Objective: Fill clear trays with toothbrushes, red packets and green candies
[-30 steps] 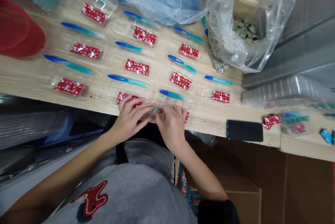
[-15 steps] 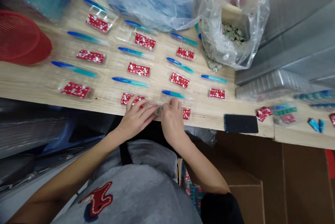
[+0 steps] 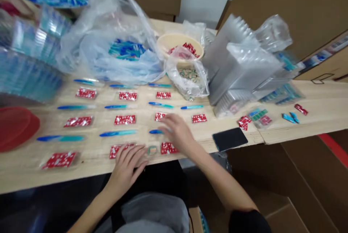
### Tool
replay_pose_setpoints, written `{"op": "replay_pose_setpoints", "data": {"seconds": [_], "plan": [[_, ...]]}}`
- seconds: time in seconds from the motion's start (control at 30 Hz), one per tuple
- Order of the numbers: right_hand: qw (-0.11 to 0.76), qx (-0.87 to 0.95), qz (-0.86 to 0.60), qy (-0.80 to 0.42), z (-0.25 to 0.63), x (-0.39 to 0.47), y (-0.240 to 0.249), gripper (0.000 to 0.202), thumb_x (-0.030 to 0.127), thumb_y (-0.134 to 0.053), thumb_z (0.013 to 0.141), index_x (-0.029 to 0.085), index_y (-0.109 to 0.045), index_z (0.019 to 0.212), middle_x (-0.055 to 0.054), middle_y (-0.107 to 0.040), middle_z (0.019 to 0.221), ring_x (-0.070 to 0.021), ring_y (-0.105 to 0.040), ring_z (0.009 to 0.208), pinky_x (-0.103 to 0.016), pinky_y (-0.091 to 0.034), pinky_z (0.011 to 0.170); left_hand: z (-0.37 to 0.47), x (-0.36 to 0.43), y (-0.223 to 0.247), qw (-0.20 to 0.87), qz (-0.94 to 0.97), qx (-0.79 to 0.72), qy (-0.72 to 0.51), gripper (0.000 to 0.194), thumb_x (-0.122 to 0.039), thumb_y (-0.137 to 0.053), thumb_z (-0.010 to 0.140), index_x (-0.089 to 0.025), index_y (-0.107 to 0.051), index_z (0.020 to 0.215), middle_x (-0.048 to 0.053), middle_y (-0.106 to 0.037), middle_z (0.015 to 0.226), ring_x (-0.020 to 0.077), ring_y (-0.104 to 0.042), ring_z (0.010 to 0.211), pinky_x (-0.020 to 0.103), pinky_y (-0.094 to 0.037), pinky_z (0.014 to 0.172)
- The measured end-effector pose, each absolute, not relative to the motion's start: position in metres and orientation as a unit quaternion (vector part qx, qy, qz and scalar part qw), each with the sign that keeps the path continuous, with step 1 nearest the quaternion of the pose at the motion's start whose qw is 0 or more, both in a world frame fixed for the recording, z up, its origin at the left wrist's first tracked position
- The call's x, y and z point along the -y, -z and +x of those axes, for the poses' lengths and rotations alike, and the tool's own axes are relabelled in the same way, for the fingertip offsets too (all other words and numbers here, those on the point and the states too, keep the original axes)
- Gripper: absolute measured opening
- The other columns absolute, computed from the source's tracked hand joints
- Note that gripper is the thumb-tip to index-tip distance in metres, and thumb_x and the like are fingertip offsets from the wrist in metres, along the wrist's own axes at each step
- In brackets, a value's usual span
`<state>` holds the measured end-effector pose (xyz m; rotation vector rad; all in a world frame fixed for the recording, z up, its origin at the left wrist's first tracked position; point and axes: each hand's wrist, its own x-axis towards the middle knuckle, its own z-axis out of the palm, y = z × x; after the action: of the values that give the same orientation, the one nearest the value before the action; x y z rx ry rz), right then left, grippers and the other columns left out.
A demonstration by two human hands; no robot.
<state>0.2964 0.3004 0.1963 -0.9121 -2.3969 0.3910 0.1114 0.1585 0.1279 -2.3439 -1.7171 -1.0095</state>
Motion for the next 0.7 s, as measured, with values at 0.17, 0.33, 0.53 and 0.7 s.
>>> {"op": "replay_pose_setpoints", "data": {"seconds": [0.17, 0.33, 0.53, 0.7], "plan": [[0.179, 0.809, -0.55, -0.103, 0.307, -0.433, -0.248, 0.036, 0.021, -0.04, 0.095, 0.015, -0.065, 0.07, -0.012, -0.068, 0.097, -0.0197, -0.061, 0.093, -0.032, -0.042, 0.086, 0.097, -0.158, -0.134, 0.026, -0.748, 0.573, 0.333, 0.026, -0.023, -0.051, 0.091, -0.022, -0.057, 0.117, 0.009, -0.064, 0.115, 0.0223, -0.058, 0.108, 0.043, -0.042, 0.101], [0.138, 0.795, -0.573, -0.141, 0.286, -0.524, -0.227, 0.019, 0.003, -0.054, 0.081, 0.011, -0.07, 0.083, -0.012, -0.072, 0.09, -0.0199, -0.064, 0.082, -0.029, -0.043, 0.075, 0.085, -0.167, -0.129, 0.054, -0.766, 0.562, 0.308, 0.028, -0.019, -0.053, 0.088, -0.023, -0.058, 0.116, 0.009, -0.064, 0.118, 0.0243, -0.056, 0.115, 0.04, -0.048, 0.095], [0.129, 0.808, -0.547, -0.174, 0.281, -0.563, -0.208, 0.021, 0.005, -0.065, 0.074, 0.012, -0.071, 0.094, -0.009, -0.073, 0.094, -0.0172, -0.064, 0.083, -0.031, -0.046, 0.081, 0.075, -0.18, -0.115, 0.044, -0.77, 0.56, 0.303, 0.023, -0.017, -0.049, 0.09, -0.022, -0.058, 0.111, 0.009, -0.066, 0.111, 0.0221, -0.061, 0.106, 0.038, -0.049, 0.093], [0.105, 0.819, -0.53, -0.195, 0.289, -0.567, -0.208, 0.025, 0.005, -0.065, 0.074, 0.011, -0.073, 0.096, -0.011, -0.073, 0.1, -0.0213, -0.064, 0.087, -0.028, -0.044, 0.079, 0.064, -0.19, -0.103, 0.042, -0.778, 0.544, 0.312, 0.023, -0.019, -0.041, 0.094, -0.021, -0.057, 0.111, 0.01, -0.066, 0.108, 0.0223, -0.061, 0.103, 0.04, -0.047, 0.093]]}}
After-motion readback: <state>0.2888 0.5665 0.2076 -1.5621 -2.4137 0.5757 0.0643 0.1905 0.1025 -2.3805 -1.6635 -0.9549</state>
